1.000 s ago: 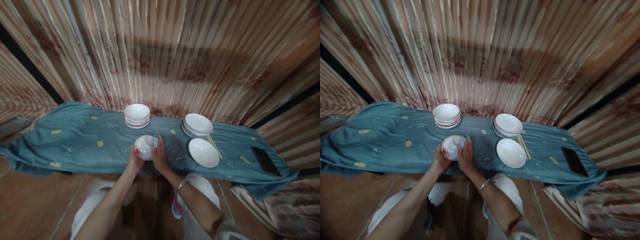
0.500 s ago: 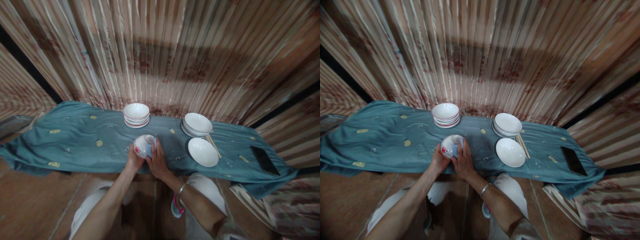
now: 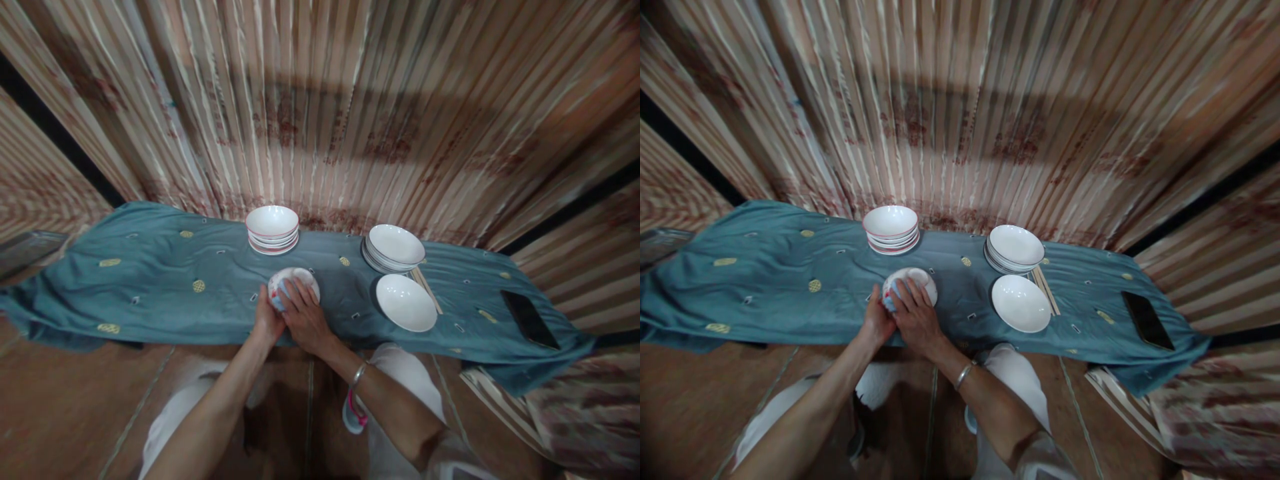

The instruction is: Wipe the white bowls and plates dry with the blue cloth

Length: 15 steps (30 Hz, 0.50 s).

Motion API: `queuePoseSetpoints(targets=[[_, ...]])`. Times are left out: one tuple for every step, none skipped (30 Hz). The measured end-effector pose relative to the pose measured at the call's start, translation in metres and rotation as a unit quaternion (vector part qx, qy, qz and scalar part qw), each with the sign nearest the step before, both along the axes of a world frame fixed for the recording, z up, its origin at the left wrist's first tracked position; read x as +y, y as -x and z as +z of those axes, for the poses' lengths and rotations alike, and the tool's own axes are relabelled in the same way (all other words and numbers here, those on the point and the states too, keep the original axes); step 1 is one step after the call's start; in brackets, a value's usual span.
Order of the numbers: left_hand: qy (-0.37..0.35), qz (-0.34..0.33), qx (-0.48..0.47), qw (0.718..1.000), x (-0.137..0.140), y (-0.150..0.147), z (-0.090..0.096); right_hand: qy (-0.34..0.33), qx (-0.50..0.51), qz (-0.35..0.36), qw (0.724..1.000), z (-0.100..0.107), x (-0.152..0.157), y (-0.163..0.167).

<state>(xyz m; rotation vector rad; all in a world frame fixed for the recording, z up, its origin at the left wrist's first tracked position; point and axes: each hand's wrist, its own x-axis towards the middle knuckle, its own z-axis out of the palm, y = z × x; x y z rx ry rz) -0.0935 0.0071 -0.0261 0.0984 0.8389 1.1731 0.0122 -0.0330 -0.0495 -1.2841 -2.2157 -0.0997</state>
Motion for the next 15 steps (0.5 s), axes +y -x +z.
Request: queuePoseSetpoints(targets=[[0.005, 0.005, 0.005, 1.000, -0.002, -0.001, 0.002, -0.004, -0.004, 0.005, 1.000, 0.003, 0.001, 0.002], [0.006, 0.012, 0.010, 1.000, -0.003, -0.002, 0.004, -0.006, -0.008, 0.009, 1.000, 0.006, 0.003, 0.004], [0.003, 0.018, 0.013, 1.000, -0.005, -0.004, 0.006, -0.007, -0.010, 0.014, 1.000, 0.009, 0.004, 0.006], [-0.006, 0.024, 0.015, 1.000, -0.007, -0.005, 0.008, -0.007, -0.012, 0.020, 1.000, 0.012, 0.006, 0.007], [-0.017, 0.027, 0.017, 0.999, -0.008, -0.006, 0.010, -0.006, -0.012, 0.025, 1.000, 0.015, 0.007, 0.009], [-0.029, 0.029, 0.018, 0.999, -0.009, -0.007, 0.011, -0.004, -0.011, 0.028, 1.000, 0.019, 0.009, 0.010], [-0.042, 0.031, 0.019, 0.998, -0.010, -0.009, 0.012, -0.001, -0.008, 0.029, 1.000, 0.022, 0.010, 0.010], [-0.053, 0.032, 0.019, 0.998, -0.010, -0.010, 0.013, 0.001, -0.005, 0.028, 1.000, 0.025, 0.010, 0.010], [-0.063, 0.035, 0.018, 0.997, -0.010, -0.011, 0.013, 0.002, -0.002, 0.025, 1.000, 0.029, 0.011, 0.010], [-0.073, 0.038, 0.017, 0.996, -0.009, -0.013, 0.013, 0.003, 0.001, 0.022, 1.000, 0.032, 0.012, 0.009], [-0.082, 0.043, 0.015, 0.996, -0.009, -0.014, 0.013, 0.003, 0.005, 0.019, 1.000, 0.034, 0.012, 0.009], [-0.091, 0.047, 0.016, 0.995, -0.008, -0.015, 0.012, 0.001, 0.009, 0.015, 1.000, 0.037, 0.012, 0.008], [-0.100, 0.049, 0.020, 0.994, -0.007, -0.017, 0.012, -0.003, 0.013, 0.010, 1.000, 0.040, 0.012, 0.007], [-0.112, 0.048, 0.028, 0.992, -0.007, -0.018, 0.010, -0.008, 0.019, 0.004, 1.000, 0.042, 0.013, 0.006], [-0.124, 0.047, 0.039, 0.990, -0.006, -0.019, 0.009, -0.013, 0.025, -0.004, 1.000, 0.045, 0.013, 0.005]])
